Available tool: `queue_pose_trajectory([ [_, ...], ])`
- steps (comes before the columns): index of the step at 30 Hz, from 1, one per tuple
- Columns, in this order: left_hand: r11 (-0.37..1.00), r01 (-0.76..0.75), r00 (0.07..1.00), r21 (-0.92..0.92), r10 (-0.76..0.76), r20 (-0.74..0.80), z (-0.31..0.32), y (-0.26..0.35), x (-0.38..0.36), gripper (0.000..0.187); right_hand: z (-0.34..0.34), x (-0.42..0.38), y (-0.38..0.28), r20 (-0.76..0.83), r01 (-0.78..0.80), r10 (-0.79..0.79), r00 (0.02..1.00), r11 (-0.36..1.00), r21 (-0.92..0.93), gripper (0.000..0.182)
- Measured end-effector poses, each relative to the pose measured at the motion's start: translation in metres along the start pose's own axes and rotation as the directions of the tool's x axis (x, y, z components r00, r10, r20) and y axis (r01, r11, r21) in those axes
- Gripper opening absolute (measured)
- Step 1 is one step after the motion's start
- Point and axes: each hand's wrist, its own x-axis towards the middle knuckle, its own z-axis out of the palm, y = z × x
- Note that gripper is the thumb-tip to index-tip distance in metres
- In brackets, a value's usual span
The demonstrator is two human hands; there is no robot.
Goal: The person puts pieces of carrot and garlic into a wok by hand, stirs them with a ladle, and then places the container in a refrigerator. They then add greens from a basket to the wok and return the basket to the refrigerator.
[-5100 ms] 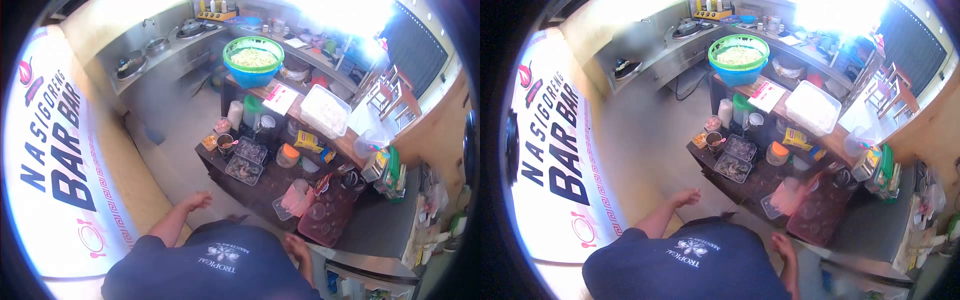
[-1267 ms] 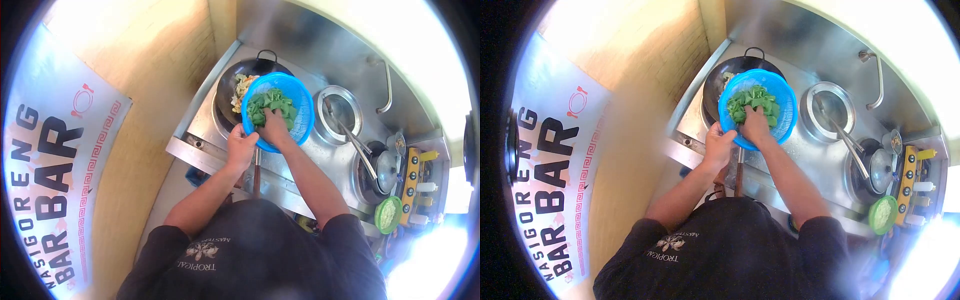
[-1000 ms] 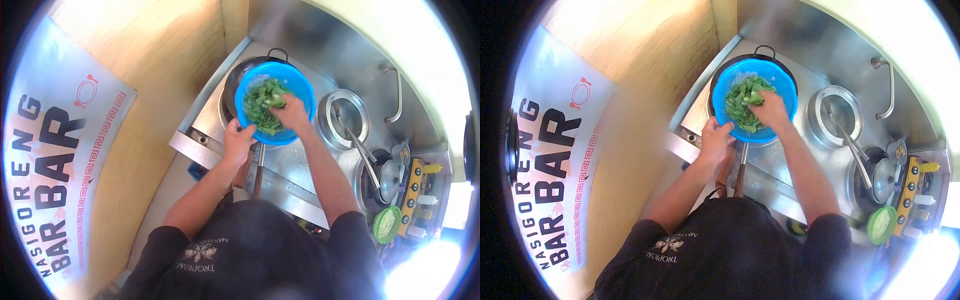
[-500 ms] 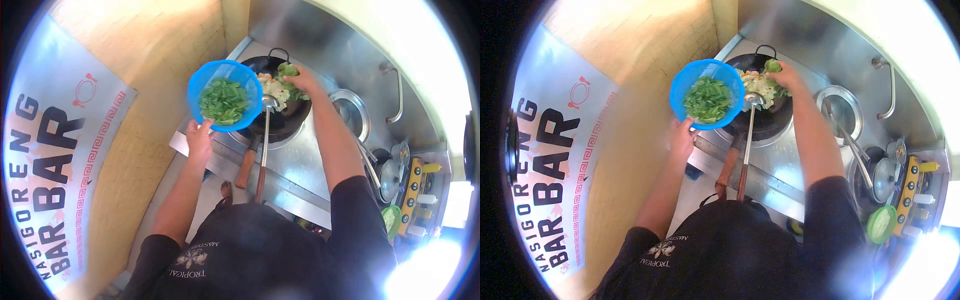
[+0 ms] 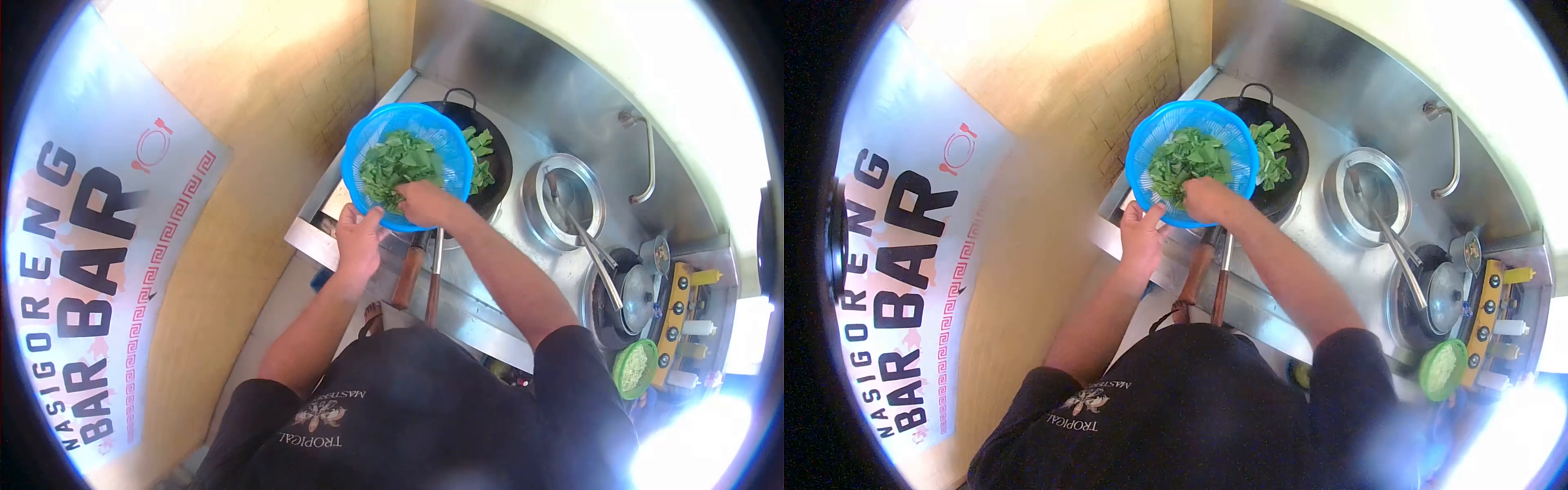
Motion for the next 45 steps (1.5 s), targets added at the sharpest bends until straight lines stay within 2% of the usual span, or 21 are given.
queue_pose_trajectory([
  [1,1.000,0.003,1.000,-0.002,-0.003,0.007,0.003,-0.003,-0.002,0.017,0.007,0.000,-0.001,-0.130,-0.178,0.174,0.976,0.984,-0.013,0.037],
  [2,1.000,0.008,1.000,0.002,-0.008,0.011,0.006,-0.007,-0.007,0.017,0.013,0.000,-0.001,-0.255,-0.352,0.340,0.905,0.936,-0.001,0.047],
  [3,1.000,-0.002,0.999,-0.006,0.002,0.032,0.012,-0.009,-0.011,0.018,-0.007,-0.006,-0.017,-0.163,-0.416,0.403,0.900,0.908,-0.052,0.061],
  [7,0.999,-0.007,0.992,-0.046,0.013,0.124,0.024,-0.012,-0.017,0.020,0.003,0.010,-0.014,-0.296,-0.426,0.431,0.853,0.901,0.085,0.064],
  [9,0.999,0.011,0.992,-0.049,-0.004,0.128,0.030,-0.011,-0.020,0.021,0.008,0.018,-0.012,-0.292,-0.267,0.360,0.886,0.911,0.313,0.070],
  [12,0.999,0.022,0.989,-0.041,-0.015,0.147,0.029,-0.010,-0.018,0.023,0.009,0.019,-0.022,-0.295,-0.363,0.464,0.835,0.869,0.336,0.070],
  [16,0.999,0.025,0.981,-0.026,-0.019,0.191,0.027,-0.012,-0.013,0.024,0.010,0.030,-0.017,-0.304,-0.393,0.533,0.789,0.819,0.418,0.073],
  [18,1.000,0.014,0.979,-0.011,-0.011,0.202,0.028,-0.014,-0.013,0.025,0.007,0.039,-0.012,-0.138,-0.307,0.469,0.872,0.745,0.593,0.071],
  [19,1.000,0.008,0.979,0.001,-0.008,0.205,0.026,-0.015,-0.013,0.025,0.006,0.041,-0.015,-0.140,-0.307,0.472,0.871,0.743,0.594,0.071],
  [22,1.000,-0.007,0.969,0.020,0.002,0.248,0.022,-0.012,-0.007,0.025,0.014,0.047,-0.016,-0.261,-0.315,0.574,0.776,0.711,0.629,0.077],
  [24,0.999,-0.019,0.967,0.048,0.006,0.253,0.021,-0.009,-0.005,0.023,0.015,0.056,-0.009,-0.212,-0.206,0.526,0.824,0.626,0.752,0.070],
  [28,0.992,-0.063,0.967,0.110,0.033,0.254,0.018,-0.007,-0.006,0.016,0.019,0.059,-0.004,-0.203,-0.260,0.569,0.797,0.627,0.734,0.063],
  [30,0.990,-0.048,0.977,0.130,0.020,0.212,0.017,-0.006,-0.002,0.013,0.013,0.050,0.000,0.026,-0.273,0.511,0.859,0.416,0.868,0.053],
  [31,0.989,-0.035,0.986,0.142,0.011,0.167,0.016,-0.006,-0.001,0.012,0.005,0.044,-0.004,0.030,-0.276,0.509,0.861,0.415,0.867,0.053],
  [33,0.992,-0.004,0.992,0.126,-0.012,0.129,0.009,-0.006,0.009,0.013,-0.015,0.028,-0.010,0.013,-0.168,0.534,0.846,0.243,0.955,0.044],
  [37,0.993,0.000,0.998,0.117,-0.008,0.066,0.008,-0.003,0.029,0.015,-0.082,0.001,0.011,0.075,-0.134,0.494,0.866,0.087,0.987,0.028],
  [40,0.994,-0.024,1.000,0.104,0.025,-0.005,0.004,0.008,0.045,0.016,-0.118,-0.016,0.046,-0.118,0.008,0.555,0.824,0.196,0.981,0.020],
  [41,0.996,-0.028,0.999,0.091,0.025,0.024,-0.003,0.012,0.051,0.018,-0.129,-0.024,0.057,-0.156,-0.003,0.592,0.790,0.259,0.966,0.019],
  [42,0.996,-0.025,1.000,0.087,0.023,0.020,-0.009,0.014,0.057,0.018,-0.134,-0.026,0.078,-0.151,-0.009,0.592,0.791,0.259,0.966,0.019],
  [44,0.994,-0.075,0.995,0.077,0.079,-0.053,-0.023,0.017,0.063,0.022,-0.126,-0.020,0.123,-0.188,-0.262,0.712,0.676,0.471,0.842,0.031],
  [45,0.996,-0.060,0.997,0.070,0.063,-0.047,-0.031,0.019,0.065,0.027,-0.115,-0.015,0.128,-0.219,-0.389,0.734,0.643,0.560,0.732,0.045],
])
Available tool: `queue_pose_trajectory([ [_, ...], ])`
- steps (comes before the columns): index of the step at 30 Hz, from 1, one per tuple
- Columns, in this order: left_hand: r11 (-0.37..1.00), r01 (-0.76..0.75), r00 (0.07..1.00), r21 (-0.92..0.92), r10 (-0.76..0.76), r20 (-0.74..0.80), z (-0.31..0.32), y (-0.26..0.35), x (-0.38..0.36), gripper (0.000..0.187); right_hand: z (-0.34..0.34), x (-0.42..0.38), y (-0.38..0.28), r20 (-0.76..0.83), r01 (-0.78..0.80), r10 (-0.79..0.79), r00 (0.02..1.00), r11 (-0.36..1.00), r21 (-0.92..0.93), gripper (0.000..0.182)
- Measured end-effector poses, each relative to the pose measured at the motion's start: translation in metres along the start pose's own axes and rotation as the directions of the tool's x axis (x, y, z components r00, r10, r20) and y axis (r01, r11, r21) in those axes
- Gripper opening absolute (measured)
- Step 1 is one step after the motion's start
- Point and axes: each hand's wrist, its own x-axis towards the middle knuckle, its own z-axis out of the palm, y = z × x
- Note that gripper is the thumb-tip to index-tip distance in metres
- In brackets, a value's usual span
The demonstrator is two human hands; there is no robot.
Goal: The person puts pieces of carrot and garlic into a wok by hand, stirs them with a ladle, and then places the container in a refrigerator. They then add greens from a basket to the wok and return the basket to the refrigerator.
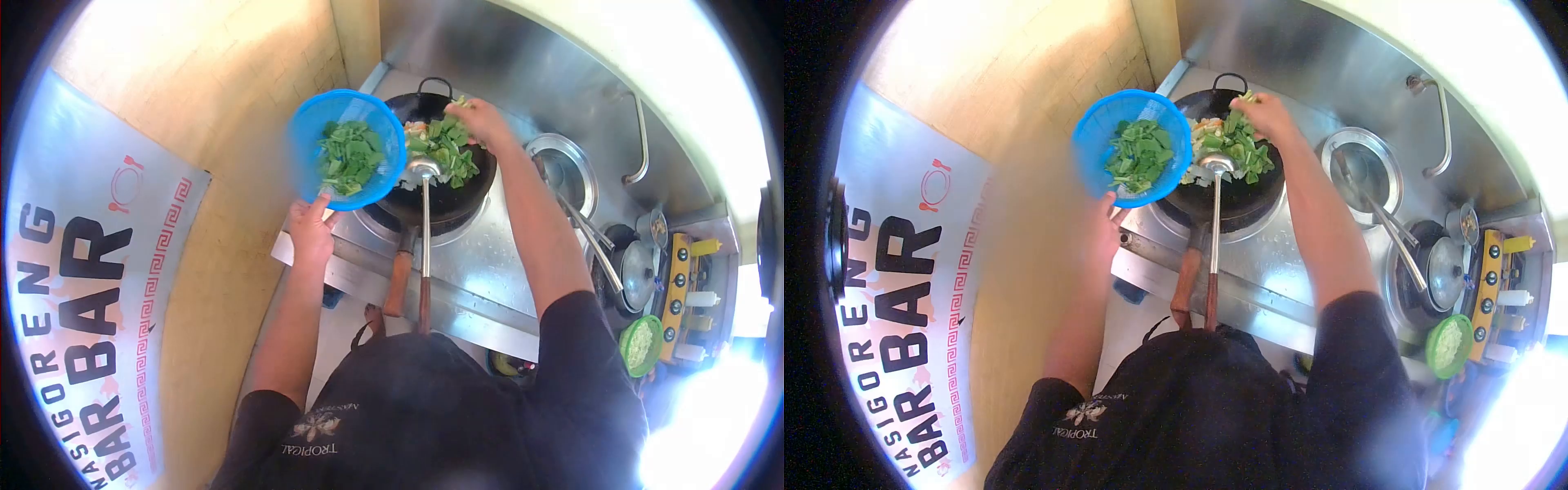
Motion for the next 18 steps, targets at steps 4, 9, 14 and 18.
queue_pose_trajectory([
  [4,0.999,-0.026,1.000,-0.019,0.026,0.009,-0.012,0.002,-0.006,0.027,0.012,0.021,0.038,-0.107,0.231,-0.338,0.935,0.811,-0.538,0.044],
  [9,0.999,0.034,0.999,-0.008,-0.034,0.006,-0.008,-0.005,-0.025,0.026,0.001,0.002,-0.014,-0.074,0.222,-0.262,0.962,0.913,-0.342,0.035],
  [14,0.998,0.031,0.997,-0.049,-0.027,0.074,0.008,-0.008,-0.045,0.020,0.045,-0.020,-0.047,0.110,0.390,-0.381,0.918,0.918,-0.076,0.026],
  [18,0.994,0.055,0.995,-0.090,-0.046,0.091,0.024,-0.024,-0.051,0.018,0.060,-0.058,-0.059,0.009,0.511,-0.546,0.838,0.779,-0.363,0.025],
])
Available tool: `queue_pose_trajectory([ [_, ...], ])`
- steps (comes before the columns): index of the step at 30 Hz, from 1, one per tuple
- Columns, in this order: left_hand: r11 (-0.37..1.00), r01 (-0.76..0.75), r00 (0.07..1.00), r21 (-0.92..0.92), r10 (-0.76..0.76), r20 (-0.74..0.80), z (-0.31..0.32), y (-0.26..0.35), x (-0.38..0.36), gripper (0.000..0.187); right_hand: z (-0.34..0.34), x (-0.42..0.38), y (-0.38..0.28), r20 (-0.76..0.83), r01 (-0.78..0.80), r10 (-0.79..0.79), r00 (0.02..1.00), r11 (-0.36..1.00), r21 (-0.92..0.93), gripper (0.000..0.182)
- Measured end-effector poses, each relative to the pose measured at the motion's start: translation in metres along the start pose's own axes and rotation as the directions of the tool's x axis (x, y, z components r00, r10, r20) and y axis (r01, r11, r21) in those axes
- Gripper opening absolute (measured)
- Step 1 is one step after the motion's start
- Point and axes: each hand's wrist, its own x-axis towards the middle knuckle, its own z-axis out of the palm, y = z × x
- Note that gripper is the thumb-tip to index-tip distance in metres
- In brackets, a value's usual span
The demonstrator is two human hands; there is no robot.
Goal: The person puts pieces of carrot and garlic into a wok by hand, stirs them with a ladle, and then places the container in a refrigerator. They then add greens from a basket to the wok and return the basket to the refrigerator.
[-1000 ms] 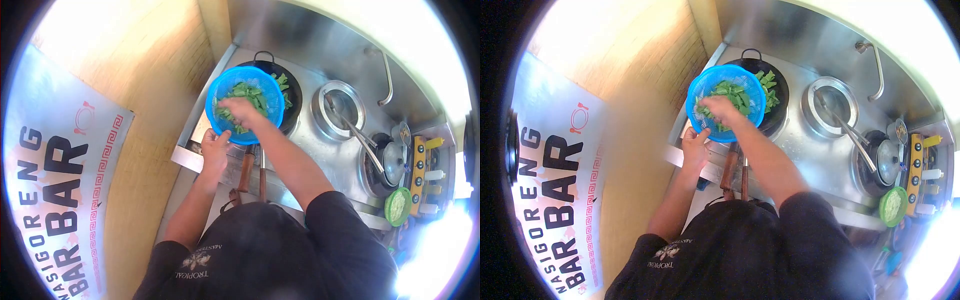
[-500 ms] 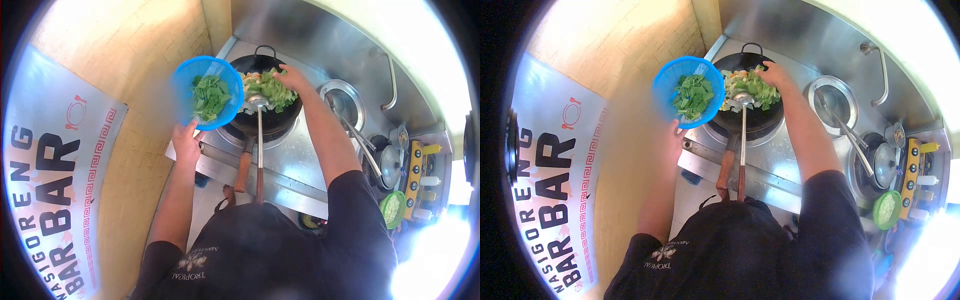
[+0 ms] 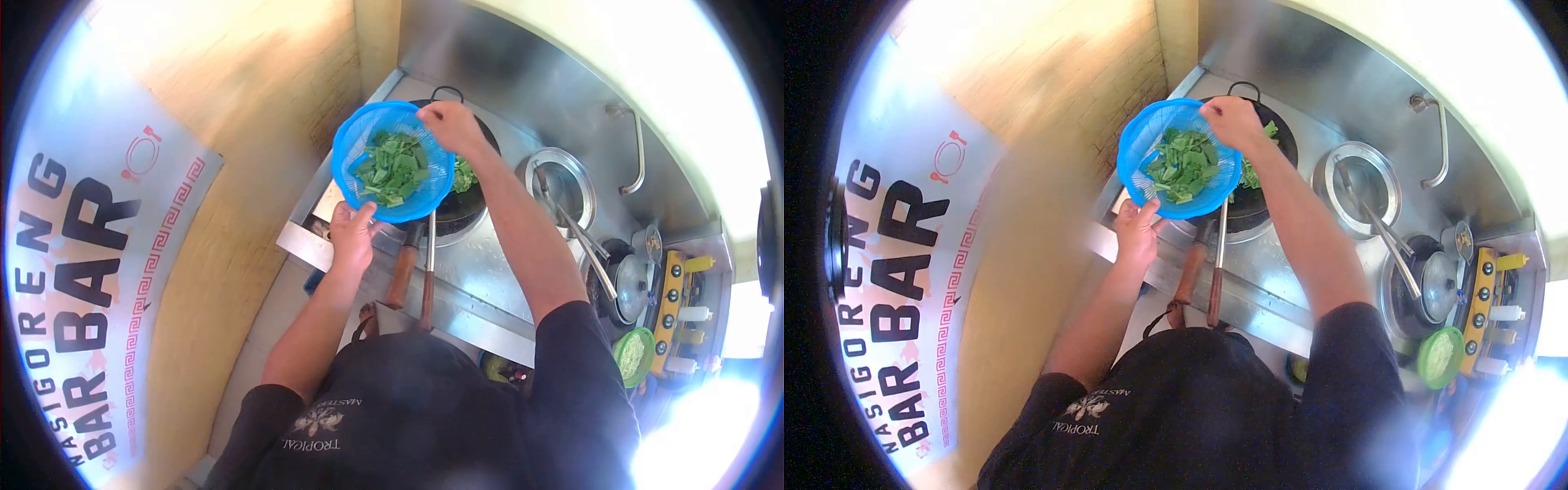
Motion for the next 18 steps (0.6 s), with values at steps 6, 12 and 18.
queue_pose_trajectory([
  [6,1.000,-0.001,1.000,-0.012,0.001,0.020,0.000,0.002,-0.002,0.018,0.006,-0.043,0.014,0.032,0.026,-0.030,0.999,0.990,0.136,0.025],
  [12,0.997,-0.079,0.995,0.017,0.078,0.060,0.019,0.005,-0.023,0.019,0.077,-0.065,0.003,0.257,-0.089,0.183,0.949,0.937,-0.338,0.061],
  [18,0.997,-0.066,0.994,-0.032,0.069,0.081,0.021,0.001,-0.031,0.021,0.101,-0.081,-0.026,0.154,-0.217,0.219,0.963,0.976,-0.034,0.090],
])
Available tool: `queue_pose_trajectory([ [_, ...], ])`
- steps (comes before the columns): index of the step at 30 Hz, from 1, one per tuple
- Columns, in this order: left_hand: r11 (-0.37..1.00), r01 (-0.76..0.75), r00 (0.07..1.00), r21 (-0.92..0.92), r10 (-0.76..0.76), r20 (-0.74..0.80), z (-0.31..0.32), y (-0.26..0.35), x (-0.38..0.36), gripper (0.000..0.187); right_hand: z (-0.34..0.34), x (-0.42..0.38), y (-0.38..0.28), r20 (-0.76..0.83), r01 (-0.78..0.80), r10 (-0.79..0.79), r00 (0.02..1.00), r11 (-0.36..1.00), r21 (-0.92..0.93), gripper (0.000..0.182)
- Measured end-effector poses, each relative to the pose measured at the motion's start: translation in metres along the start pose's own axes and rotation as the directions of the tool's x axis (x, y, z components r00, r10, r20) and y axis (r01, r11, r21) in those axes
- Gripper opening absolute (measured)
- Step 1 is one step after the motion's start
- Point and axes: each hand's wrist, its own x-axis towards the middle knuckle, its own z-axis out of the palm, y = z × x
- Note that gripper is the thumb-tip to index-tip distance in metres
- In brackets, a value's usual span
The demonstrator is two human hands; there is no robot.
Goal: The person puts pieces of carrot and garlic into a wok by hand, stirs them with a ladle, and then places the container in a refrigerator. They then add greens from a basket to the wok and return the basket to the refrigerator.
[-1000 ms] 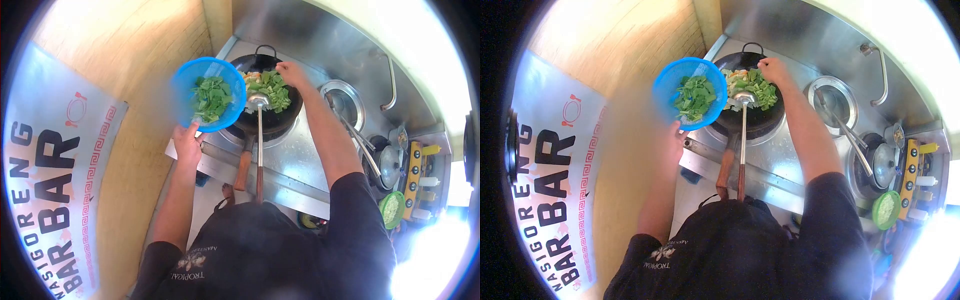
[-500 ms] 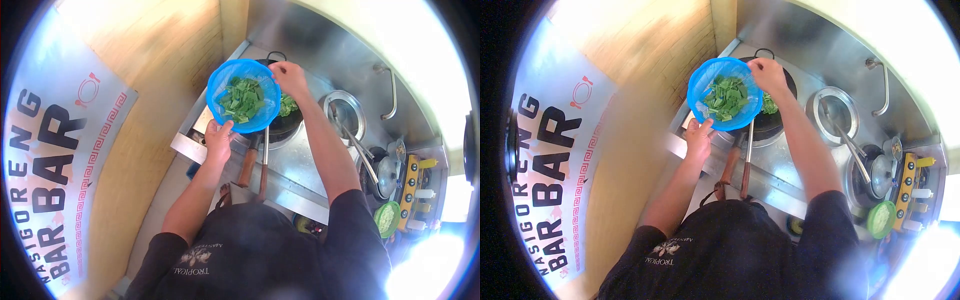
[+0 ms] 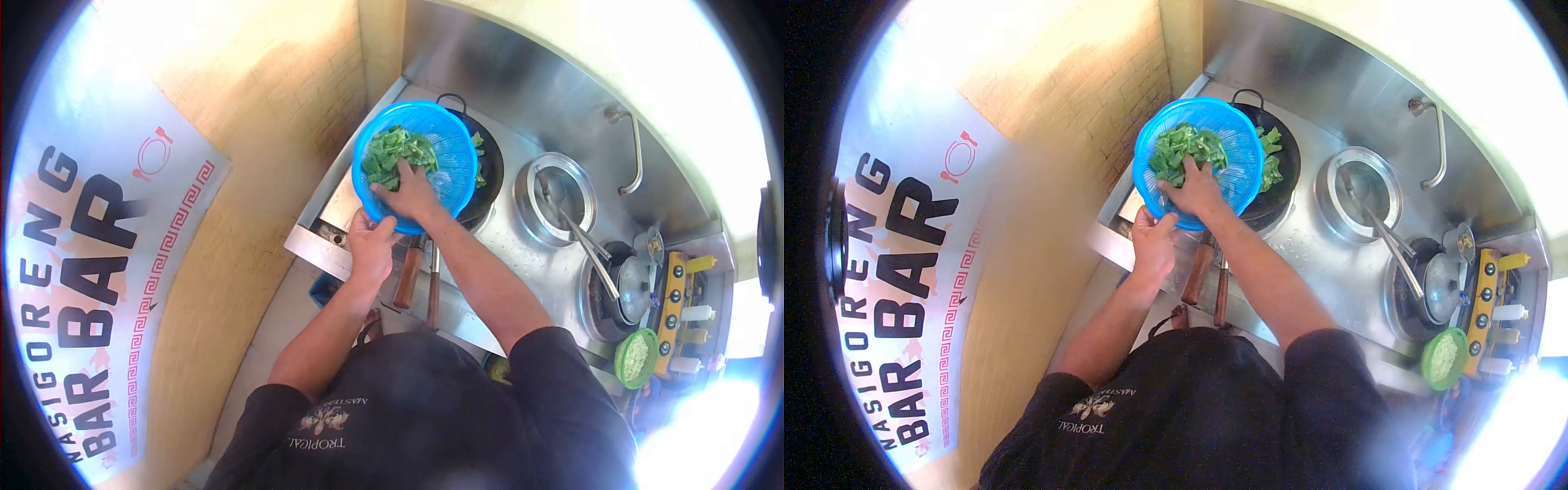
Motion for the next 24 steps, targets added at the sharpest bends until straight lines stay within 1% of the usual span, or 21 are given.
queue_pose_trajectory([
  [1,1.000,-0.006,1.000,-0.025,0.007,0.017,0.002,-0.001,-0.001,0.021,0.003,-0.001,-0.001,-0.013,-0.053,0.053,0.999,0.999,-0.008,0.091],
  [2,0.999,-0.012,0.999,-0.049,0.013,0.036,0.004,-0.001,-0.002,0.020,0.004,-0.002,-0.002,-0.017,-0.055,0.054,0.998,0.998,-0.008,0.091],
  [4,0.999,0.007,0.999,-0.040,-0.005,0.045,0.005,-0.004,-0.005,0.020,0.005,-0.001,-0.001,0.181,-0.173,0.124,0.976,0.942,0.287,0.093],
  [5,0.999,0.028,0.999,-0.031,-0.026,0.044,0.005,-0.006,-0.007,0.019,0.006,0.001,-0.001,0.176,-0.176,0.128,0.976,0.942,0.286,0.093],
  [7,0.999,0.032,0.999,-0.009,-0.032,0.044,0.002,-0.011,-0.002,0.019,0.013,0.005,0.002,0.144,-0.253,0.219,0.965,0.921,0.296,0.087],
  [8,0.999,0.030,0.998,0.016,-0.031,0.046,0.001,-0.013,0.001,0.019,0.014,0.008,0.004,0.141,-0.255,0.222,0.965,0.920,0.298,0.087],
  [10,1.000,0.021,0.998,0.011,-0.022,0.061,0.002,-0.008,0.001,0.019,0.014,0.013,0.006,0.272,-0.295,0.189,0.944,0.854,0.429,0.078],
  [11,1.000,0.011,0.997,0.004,-0.011,0.070,0.003,-0.007,0.000,0.019,0.013,0.015,0.009,0.269,-0.298,0.194,0.944,0.851,0.433,0.078],
  [13,0.999,0.014,0.998,0.029,-0.016,0.063,0.003,-0.007,-0.001,0.019,0.005,0.013,0.010,0.459,-0.409,0.107,0.882,0.658,0.632,0.053],
  [14,0.999,0.009,0.999,0.046,-0.012,0.053,0.004,-0.007,0.000,0.019,0.001,0.012,0.010,0.459,-0.410,0.109,0.882,0.657,0.632,0.053],
  [15,0.999,0.011,0.999,0.045,-0.013,0.051,0.005,-0.006,0.002,0.019,-0.010,0.008,0.002,0.465,-0.451,0.166,0.869,0.651,0.610,0.051],
  [16,0.998,0.050,0.999,0.043,-0.050,0.010,0.007,-0.005,0.004,0.018,-0.017,0.005,-0.002,0.469,-0.490,0.222,0.855,0.644,0.588,0.048],
  [17,0.995,0.088,0.996,0.040,-0.086,-0.029,0.009,-0.004,0.009,0.018,-0.017,0.008,0.002,0.469,-0.489,0.221,0.855,0.645,0.587,0.048],
  [18,0.996,0.086,0.996,0.039,-0.085,-0.029,0.010,-0.004,0.014,0.018,-0.018,0.012,0.007,0.438,-0.446,0.164,0.884,0.578,0.683,0.045],
  [19,0.996,0.094,0.995,-0.004,-0.094,-0.028,0.012,-0.005,0.019,0.018,-0.021,0.019,0.012,0.401,-0.399,0.109,0.910,0.501,0.768,0.041],
  [20,0.994,0.103,0.994,-0.044,-0.105,-0.026,0.013,-0.006,0.024,0.019,-0.026,0.028,0.018,0.402,-0.432,0.164,0.901,0.435,0.790,0.034],
  [22,0.995,0.088,0.995,-0.043,-0.089,-0.039,0.009,-0.010,0.036,0.019,-0.061,0.033,0.016,0.392,-0.404,0.105,0.914,0.313,0.859,0.027],
  [24,0.996,0.071,0.996,-0.046,-0.073,-0.055,0.003,-0.006,0.045,0.020,-0.101,0.045,0.024,0.308,-0.332,0.123,0.943,0.340,0.880,0.021],
])
